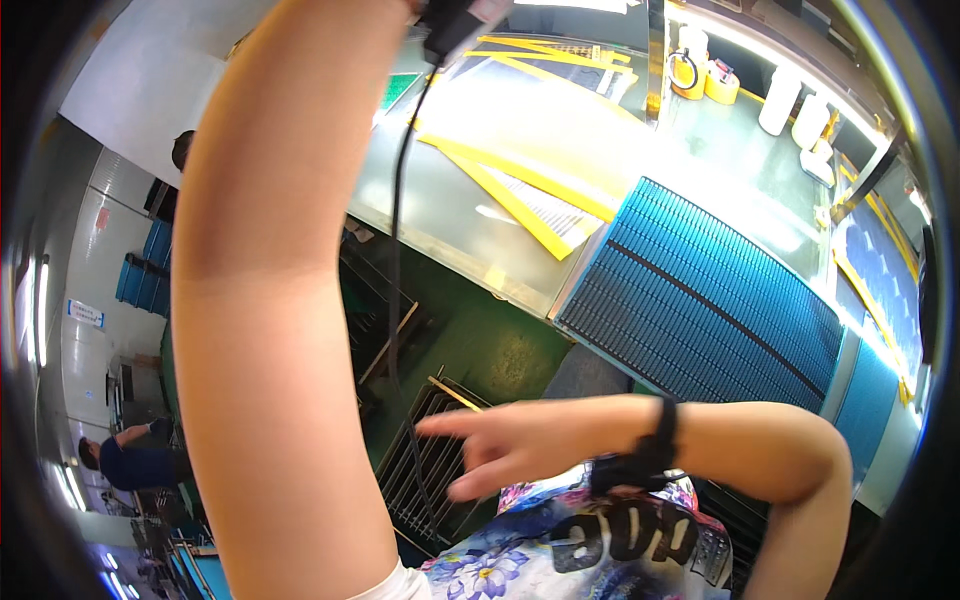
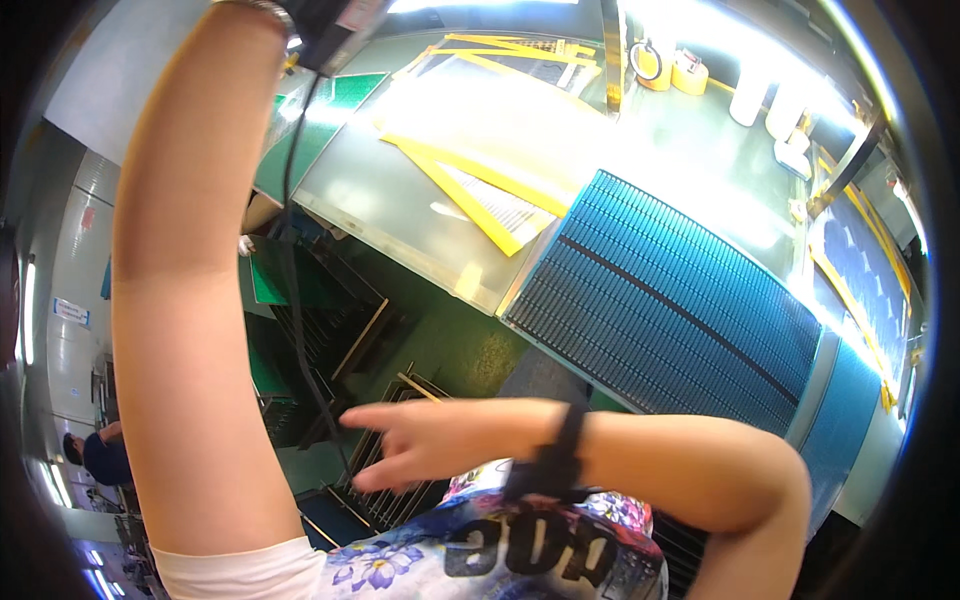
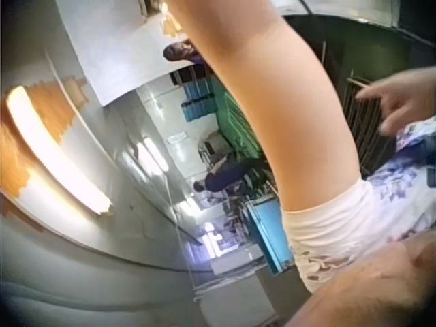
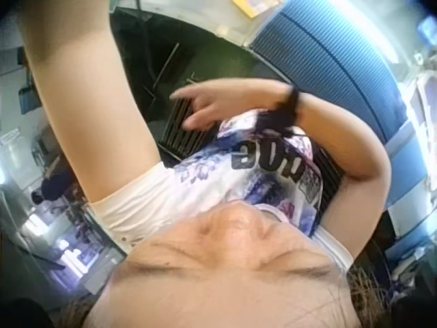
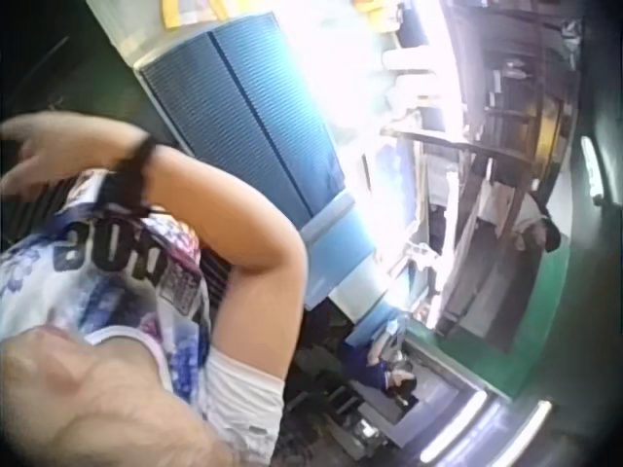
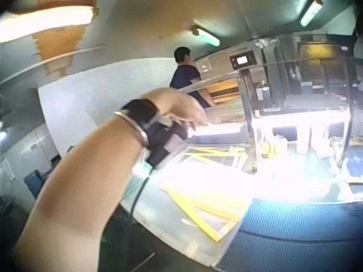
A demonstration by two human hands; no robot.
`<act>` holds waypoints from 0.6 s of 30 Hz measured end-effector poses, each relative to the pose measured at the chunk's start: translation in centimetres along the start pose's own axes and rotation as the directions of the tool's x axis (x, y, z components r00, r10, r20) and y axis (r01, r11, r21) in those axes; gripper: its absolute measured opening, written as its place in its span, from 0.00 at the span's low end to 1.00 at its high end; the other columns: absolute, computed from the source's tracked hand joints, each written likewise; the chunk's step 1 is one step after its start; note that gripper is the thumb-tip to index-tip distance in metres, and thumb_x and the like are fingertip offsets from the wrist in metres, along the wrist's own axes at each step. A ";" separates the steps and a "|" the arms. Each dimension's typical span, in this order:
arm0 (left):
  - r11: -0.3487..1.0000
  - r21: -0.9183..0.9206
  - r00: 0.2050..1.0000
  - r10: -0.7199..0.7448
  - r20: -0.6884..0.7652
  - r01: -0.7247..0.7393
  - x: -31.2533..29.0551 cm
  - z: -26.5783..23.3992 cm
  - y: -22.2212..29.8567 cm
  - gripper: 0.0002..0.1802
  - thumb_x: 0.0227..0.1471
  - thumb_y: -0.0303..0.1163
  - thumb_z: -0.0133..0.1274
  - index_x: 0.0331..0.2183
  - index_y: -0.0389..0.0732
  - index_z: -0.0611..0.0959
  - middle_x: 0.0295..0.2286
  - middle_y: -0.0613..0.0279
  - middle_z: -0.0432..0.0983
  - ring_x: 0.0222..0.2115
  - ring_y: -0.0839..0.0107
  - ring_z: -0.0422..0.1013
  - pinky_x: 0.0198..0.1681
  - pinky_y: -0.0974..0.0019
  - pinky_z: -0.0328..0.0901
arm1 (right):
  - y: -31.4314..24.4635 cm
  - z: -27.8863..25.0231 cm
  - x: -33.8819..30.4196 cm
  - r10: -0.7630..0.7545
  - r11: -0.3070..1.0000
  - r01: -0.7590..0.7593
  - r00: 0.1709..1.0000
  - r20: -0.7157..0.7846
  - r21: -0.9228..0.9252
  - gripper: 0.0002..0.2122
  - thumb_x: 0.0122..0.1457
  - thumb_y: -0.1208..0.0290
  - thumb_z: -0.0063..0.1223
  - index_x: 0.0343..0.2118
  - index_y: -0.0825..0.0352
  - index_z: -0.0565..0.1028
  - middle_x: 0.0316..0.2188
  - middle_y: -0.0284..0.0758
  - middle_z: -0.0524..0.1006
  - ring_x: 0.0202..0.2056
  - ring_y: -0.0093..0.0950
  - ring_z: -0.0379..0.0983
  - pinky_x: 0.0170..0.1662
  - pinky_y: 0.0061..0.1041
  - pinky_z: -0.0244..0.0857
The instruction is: Inspecting mesh panels and securing them onto frames using adhesive tape at an assembly station.
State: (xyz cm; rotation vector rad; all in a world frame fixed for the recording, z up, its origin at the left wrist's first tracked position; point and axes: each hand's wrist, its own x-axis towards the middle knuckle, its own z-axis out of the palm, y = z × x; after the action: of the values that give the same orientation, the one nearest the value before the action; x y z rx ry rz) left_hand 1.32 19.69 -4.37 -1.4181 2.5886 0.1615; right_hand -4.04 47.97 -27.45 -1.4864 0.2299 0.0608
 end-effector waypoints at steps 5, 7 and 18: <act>0.995 0.090 0.995 -0.053 0.085 0.046 -0.2 0.9 4.4 0.27 0.59 0.52 0.51 0.51 0.43 0.80 0.49 0.55 0.77 0.44 0.62 0.74 0.46 0.59 0.68 | -0.4 1.9 5.7 -0.090 0.915 -0.005 0.972 0.216 0.403 0.15 0.68 0.62 0.46 0.46 0.69 0.74 0.33 0.34 0.81 0.36 0.21 0.78 0.40 0.22 0.73; 0.982 0.186 0.999 -0.036 -0.006 0.037 -1.4 0.9 5.4 0.31 0.56 0.55 0.55 0.52 0.43 0.79 0.51 0.55 0.75 0.47 0.59 0.73 0.48 0.56 0.66 | -0.5 2.1 6.2 -0.052 0.855 -0.004 0.994 0.095 0.519 0.12 0.67 0.64 0.46 0.38 0.69 0.77 0.31 0.34 0.81 0.32 0.21 0.78 0.37 0.21 0.74; 0.921 0.337 0.967 0.239 -0.094 -0.194 -0.5 -0.8 10.9 0.28 0.55 0.53 0.56 0.50 0.43 0.80 0.45 0.55 0.78 0.43 0.61 0.74 0.44 0.58 0.67 | -6.5 -4.0 7.4 -0.439 0.495 0.619 0.783 -0.440 0.609 0.13 0.70 0.66 0.42 0.48 0.70 0.71 0.42 0.38 0.78 0.44 0.27 0.77 0.52 0.30 0.71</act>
State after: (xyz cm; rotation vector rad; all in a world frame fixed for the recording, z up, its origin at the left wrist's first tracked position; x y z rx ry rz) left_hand -7.68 25.86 -3.39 -1.0581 2.7138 -0.3303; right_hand 3.95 42.72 -22.78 -0.6746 -0.0518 -0.6642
